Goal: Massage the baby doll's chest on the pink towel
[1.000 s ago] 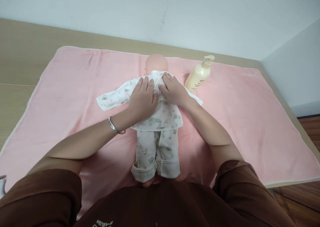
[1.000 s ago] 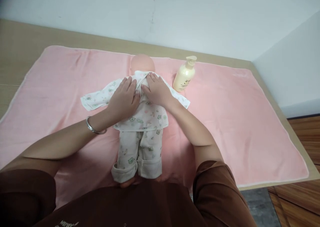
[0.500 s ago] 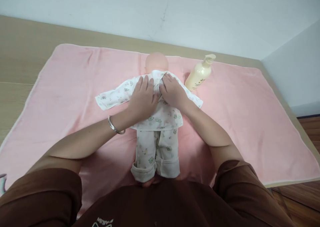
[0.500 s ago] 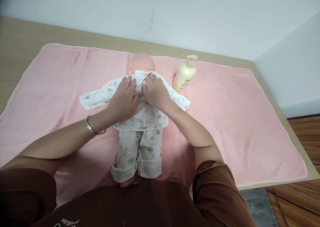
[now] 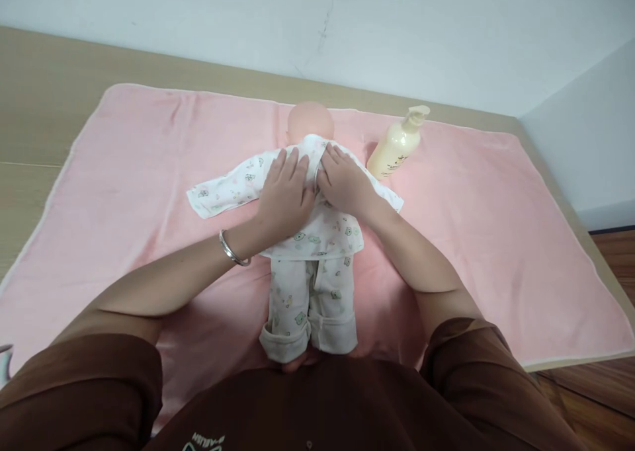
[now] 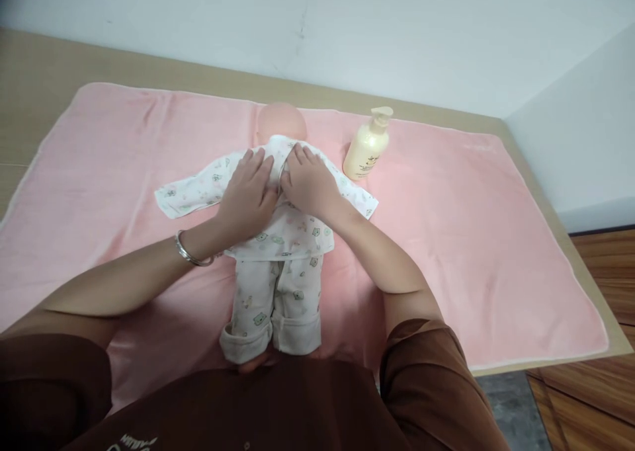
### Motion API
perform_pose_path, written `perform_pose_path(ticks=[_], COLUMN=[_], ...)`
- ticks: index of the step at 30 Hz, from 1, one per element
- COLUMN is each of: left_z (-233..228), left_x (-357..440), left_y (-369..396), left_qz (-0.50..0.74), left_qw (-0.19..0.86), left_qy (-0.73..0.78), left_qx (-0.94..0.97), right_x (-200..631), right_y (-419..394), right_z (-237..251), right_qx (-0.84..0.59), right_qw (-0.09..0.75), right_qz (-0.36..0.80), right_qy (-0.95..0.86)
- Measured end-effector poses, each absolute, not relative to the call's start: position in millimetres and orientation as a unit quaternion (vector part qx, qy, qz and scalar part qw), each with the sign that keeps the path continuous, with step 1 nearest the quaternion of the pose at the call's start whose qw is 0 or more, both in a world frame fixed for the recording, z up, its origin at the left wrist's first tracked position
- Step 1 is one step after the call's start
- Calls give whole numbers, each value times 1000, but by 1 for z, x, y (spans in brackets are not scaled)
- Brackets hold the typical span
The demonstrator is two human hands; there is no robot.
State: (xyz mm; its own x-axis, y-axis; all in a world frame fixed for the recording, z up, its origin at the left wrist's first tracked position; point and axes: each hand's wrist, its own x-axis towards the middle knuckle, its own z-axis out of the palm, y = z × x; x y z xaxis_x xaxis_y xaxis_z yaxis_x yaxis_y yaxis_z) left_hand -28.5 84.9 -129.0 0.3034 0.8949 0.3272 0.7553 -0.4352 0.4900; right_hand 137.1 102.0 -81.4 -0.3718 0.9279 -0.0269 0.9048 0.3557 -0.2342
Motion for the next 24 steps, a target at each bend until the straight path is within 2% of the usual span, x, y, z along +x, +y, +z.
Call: perform_pose_path(ticks=[7,14,19,24], left_z=[-128,-145,-157,-158], left_x=[-37,-37,-39,-40], left_y=[102,104,102,99], left_qz=[307,368,427,470], left_qw=[144,167,165,164], left_qy=[520,518,490,474], left_qx=[784,754,742,726], right_x=[129,143,149,132], right_y=[79,93,103,84], right_z=[-79,-64,-64,-80], right_qx=[-566,-572,-587,-541], right_qw=[58,46,119,218], right_qz=[89,186,167,81], right_qy=[-817,-798,-783,-808])
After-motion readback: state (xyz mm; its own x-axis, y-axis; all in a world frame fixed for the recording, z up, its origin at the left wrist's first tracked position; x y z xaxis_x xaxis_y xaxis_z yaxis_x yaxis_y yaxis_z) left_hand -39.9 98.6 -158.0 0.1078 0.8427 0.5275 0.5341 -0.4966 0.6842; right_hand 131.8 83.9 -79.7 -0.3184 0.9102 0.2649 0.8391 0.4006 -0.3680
